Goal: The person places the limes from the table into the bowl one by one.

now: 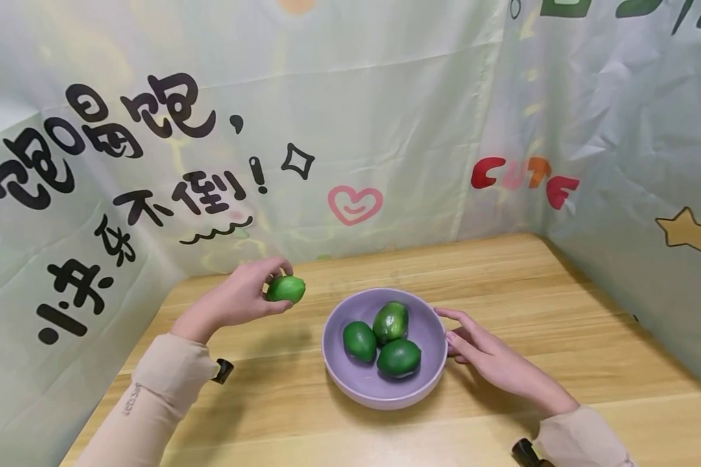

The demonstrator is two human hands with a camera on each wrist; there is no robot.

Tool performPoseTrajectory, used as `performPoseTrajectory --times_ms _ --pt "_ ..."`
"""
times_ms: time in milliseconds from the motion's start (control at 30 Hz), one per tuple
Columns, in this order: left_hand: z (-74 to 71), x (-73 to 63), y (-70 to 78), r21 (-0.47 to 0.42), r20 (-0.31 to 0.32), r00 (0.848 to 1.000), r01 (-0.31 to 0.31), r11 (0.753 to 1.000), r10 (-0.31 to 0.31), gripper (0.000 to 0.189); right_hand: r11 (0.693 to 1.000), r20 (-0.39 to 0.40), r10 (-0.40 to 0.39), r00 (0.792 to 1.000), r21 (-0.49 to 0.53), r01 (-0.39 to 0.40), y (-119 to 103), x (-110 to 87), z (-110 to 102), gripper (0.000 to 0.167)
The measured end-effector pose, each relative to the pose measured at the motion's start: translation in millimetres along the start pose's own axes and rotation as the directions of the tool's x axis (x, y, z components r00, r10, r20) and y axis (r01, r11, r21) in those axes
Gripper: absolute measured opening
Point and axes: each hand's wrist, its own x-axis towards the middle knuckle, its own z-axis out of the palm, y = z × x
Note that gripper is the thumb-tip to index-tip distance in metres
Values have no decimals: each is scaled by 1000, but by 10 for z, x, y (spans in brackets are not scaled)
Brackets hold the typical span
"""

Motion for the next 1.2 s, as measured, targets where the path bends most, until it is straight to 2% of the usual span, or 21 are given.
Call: performPoseTrajectory --times_ms 467,833,1200 --pt "27 271 310 -20 57 996 -64 998 65 43 1000 -4 7 1000 -8 -7 9 -3 0 53" --pt "82 457 462 -22 98 989 -112 994 113 40 1000 -1 8 1000 -12 -8 -8 -12 -5 53" --pt "144 568 575 -24 133 980 -144 989 146 41 1000 5 11 1000 -16 -11 -6 -13 -7 52"
